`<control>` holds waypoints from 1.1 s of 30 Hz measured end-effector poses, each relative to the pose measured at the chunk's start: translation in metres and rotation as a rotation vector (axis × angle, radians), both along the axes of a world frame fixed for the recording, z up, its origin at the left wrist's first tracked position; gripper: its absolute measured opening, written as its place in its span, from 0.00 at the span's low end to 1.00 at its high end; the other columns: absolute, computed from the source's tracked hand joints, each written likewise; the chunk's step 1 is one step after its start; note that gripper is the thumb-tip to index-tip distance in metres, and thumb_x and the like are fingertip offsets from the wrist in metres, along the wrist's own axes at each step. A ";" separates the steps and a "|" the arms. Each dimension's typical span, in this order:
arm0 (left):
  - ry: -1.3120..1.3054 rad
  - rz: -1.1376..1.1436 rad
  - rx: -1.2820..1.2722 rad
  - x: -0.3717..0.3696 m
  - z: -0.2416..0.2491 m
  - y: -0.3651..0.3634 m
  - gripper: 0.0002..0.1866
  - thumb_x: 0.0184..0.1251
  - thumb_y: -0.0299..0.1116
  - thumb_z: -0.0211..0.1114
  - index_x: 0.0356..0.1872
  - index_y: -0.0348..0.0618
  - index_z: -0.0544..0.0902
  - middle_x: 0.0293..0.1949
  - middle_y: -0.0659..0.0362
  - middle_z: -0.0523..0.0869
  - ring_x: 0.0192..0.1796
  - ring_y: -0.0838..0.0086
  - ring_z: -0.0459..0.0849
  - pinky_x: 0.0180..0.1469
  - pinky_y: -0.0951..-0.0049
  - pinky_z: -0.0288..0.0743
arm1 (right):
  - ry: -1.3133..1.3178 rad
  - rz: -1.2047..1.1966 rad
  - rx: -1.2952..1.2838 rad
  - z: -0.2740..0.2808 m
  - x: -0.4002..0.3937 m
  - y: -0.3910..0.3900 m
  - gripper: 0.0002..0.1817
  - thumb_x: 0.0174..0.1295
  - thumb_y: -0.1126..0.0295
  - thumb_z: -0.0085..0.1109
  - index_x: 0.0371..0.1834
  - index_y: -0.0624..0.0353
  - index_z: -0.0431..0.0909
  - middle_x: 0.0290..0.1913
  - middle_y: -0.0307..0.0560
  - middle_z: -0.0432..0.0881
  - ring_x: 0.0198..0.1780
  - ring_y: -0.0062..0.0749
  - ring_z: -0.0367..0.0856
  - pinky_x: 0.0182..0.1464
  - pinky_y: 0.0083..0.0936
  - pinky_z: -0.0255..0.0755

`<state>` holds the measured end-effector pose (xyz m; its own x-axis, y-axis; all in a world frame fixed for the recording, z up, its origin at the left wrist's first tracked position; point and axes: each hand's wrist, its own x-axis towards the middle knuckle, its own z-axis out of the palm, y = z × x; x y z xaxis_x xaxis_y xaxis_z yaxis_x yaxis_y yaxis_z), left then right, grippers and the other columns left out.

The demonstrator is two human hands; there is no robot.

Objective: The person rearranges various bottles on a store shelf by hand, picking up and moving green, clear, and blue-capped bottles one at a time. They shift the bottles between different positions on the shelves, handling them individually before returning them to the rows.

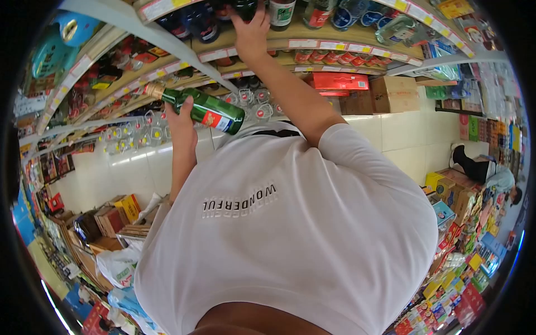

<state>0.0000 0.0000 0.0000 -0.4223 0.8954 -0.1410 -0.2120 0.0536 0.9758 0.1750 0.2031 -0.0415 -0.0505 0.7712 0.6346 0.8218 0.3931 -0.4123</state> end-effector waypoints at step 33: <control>-0.067 -0.030 -0.006 0.017 -0.008 -0.002 0.32 0.67 0.23 0.70 0.70 0.37 0.69 0.58 0.56 0.80 0.57 0.71 0.79 0.63 0.71 0.71 | 0.052 0.117 -0.136 -0.028 0.004 0.003 0.42 0.60 0.82 0.52 0.73 0.19 0.71 0.76 0.77 0.52 0.62 0.72 0.70 0.65 0.50 0.73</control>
